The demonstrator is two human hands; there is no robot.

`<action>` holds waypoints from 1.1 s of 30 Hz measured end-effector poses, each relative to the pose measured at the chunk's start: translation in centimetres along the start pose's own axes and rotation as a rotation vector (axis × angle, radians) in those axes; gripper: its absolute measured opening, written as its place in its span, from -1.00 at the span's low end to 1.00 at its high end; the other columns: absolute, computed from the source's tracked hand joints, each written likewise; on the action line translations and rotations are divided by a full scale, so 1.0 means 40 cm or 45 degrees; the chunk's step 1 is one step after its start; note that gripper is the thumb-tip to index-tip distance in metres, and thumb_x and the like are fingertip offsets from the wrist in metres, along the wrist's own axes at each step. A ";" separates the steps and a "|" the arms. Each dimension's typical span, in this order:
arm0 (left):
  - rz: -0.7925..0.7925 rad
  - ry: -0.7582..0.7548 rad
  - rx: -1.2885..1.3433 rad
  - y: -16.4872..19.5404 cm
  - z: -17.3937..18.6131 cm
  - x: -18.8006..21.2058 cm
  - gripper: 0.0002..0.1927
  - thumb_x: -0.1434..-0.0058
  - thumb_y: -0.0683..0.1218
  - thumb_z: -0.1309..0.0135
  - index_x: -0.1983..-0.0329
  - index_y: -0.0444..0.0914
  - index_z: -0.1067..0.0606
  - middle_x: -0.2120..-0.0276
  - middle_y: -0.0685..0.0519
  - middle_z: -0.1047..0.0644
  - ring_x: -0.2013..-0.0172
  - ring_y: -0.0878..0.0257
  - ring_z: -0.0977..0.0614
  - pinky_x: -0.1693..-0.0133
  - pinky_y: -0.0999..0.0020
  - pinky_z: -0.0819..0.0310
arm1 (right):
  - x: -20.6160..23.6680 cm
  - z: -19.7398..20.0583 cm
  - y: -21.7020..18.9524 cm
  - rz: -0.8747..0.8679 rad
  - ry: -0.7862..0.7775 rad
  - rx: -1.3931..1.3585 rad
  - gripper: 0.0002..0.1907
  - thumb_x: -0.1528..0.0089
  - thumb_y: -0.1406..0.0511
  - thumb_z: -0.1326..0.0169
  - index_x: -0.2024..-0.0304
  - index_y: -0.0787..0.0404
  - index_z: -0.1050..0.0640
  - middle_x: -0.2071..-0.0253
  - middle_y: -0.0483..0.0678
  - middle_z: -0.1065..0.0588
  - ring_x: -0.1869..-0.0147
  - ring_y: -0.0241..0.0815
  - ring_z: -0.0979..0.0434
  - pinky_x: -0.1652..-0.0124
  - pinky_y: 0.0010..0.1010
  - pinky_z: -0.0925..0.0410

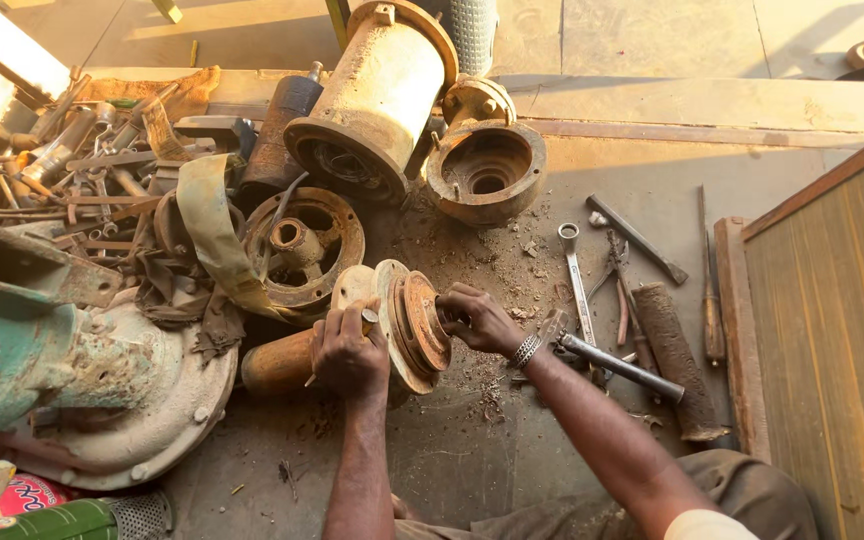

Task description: The person uses a hammer and chisel to strike and separate a rusted metal component from a larger assembly. They then use a metal rod and hammer to drive out a shaft from the housing, eventually separating the parts completely.

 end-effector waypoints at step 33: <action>-0.047 0.032 0.016 -0.004 -0.008 0.032 -0.86 -0.30 0.00 -0.25 0.19 -0.14 -0.63 0.37 0.10 -0.62 0.33 0.23 -0.62 0.28 0.22 -0.54 | 0.082 -0.024 0.116 -0.865 -0.044 -0.458 -0.71 -0.41 0.13 0.02 0.06 0.20 -0.56 0.33 -0.02 -0.50 0.37 -0.24 -0.45 0.30 -0.28 -0.43</action>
Point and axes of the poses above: each hand's wrist, its own x-axis away from the middle knuckle, its own z-axis out of the back of the hand, y = z × x, the point moved 8 cm from there along -x, towards the middle knuckle
